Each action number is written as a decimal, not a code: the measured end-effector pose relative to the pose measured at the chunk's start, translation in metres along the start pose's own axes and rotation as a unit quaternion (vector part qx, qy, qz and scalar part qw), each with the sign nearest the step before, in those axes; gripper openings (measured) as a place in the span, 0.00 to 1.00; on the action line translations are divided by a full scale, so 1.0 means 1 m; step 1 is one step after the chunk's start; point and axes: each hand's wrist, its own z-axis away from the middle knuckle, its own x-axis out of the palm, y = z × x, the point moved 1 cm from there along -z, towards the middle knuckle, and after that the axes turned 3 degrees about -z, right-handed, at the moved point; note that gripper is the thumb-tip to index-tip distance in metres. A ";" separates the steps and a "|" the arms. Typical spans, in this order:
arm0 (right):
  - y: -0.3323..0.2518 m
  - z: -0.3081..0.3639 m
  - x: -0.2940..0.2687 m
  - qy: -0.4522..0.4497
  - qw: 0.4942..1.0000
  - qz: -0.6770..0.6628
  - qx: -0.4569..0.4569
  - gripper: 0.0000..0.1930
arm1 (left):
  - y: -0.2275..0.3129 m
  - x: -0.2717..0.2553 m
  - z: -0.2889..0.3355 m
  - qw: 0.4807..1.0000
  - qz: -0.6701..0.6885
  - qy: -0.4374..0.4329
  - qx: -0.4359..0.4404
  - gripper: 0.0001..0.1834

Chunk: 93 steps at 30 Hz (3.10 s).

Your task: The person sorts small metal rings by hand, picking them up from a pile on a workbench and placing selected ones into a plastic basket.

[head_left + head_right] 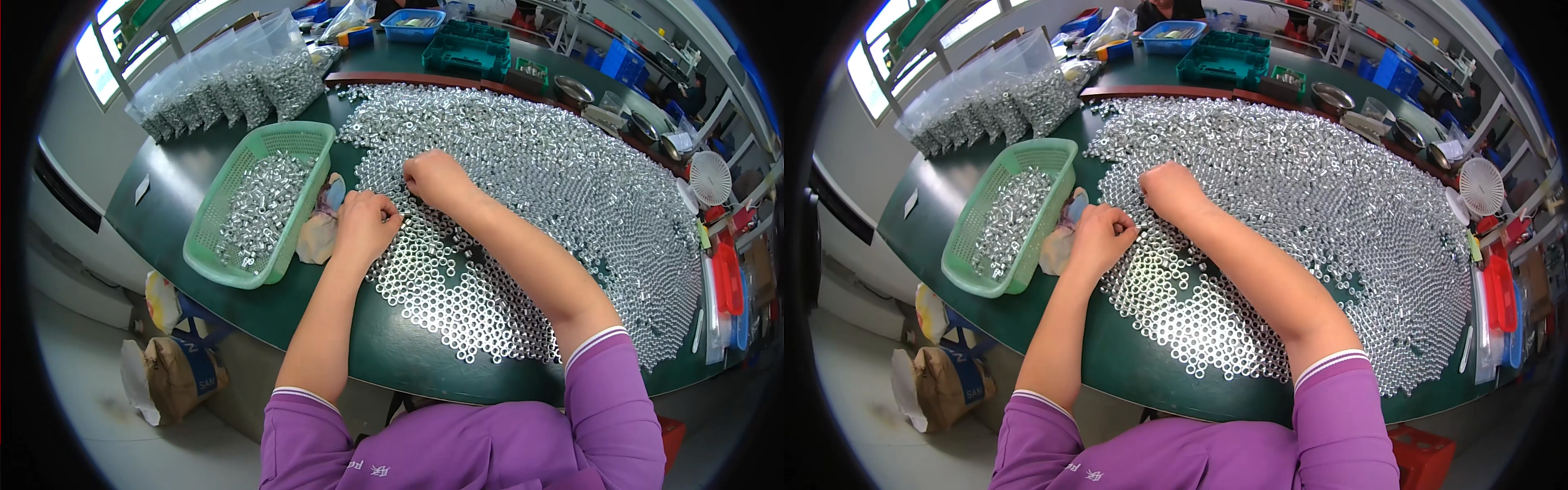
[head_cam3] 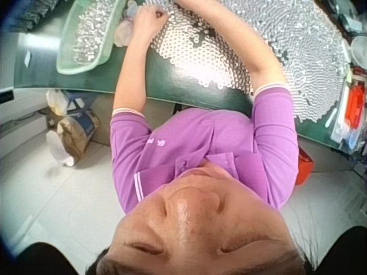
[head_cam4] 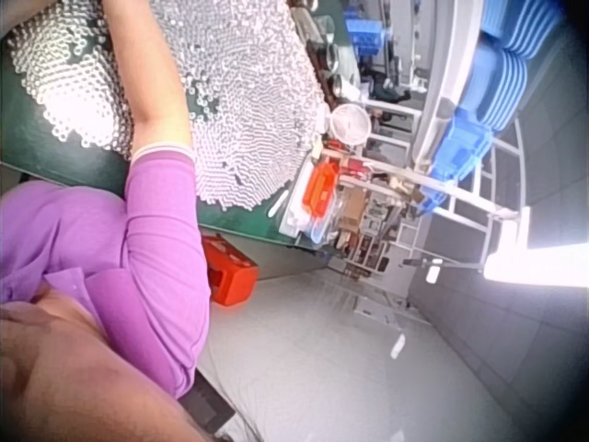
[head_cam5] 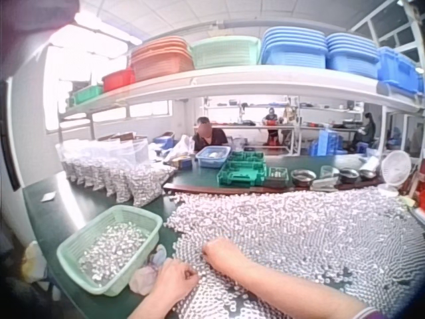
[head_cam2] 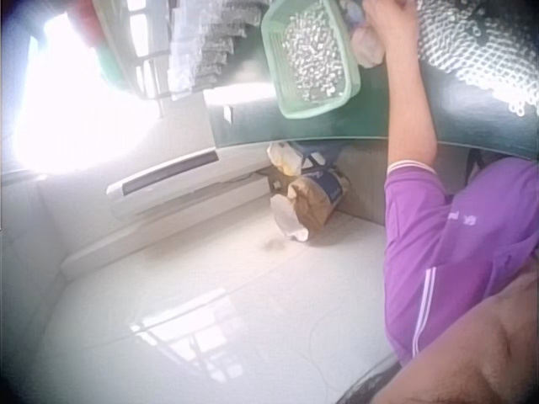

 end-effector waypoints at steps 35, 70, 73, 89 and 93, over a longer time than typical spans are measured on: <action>0.009 0.036 -0.033 -0.138 0.979 -0.149 0.033 0.06 | -0.014 0.008 -0.004 0.990 -0.058 0.115 0.056 0.05; -0.021 0.035 -0.002 -0.008 0.991 -0.067 -0.114 0.05 | -0.010 0.003 -0.002 0.998 -0.002 0.018 0.058 0.04; -0.021 0.037 -0.004 0.015 0.988 -0.091 -0.120 0.05 | -0.011 -0.005 -0.001 0.999 0.021 0.002 0.044 0.05; -0.020 0.034 -0.011 -0.017 0.989 -0.049 -0.141 0.04 | -0.007 -0.015 0.000 0.994 0.044 -0.081 0.064 0.06; -0.014 0.030 -0.006 -0.033 0.984 -0.070 -0.162 0.06 | -0.005 -0.019 0.000 0.993 0.051 -0.095 0.051 0.05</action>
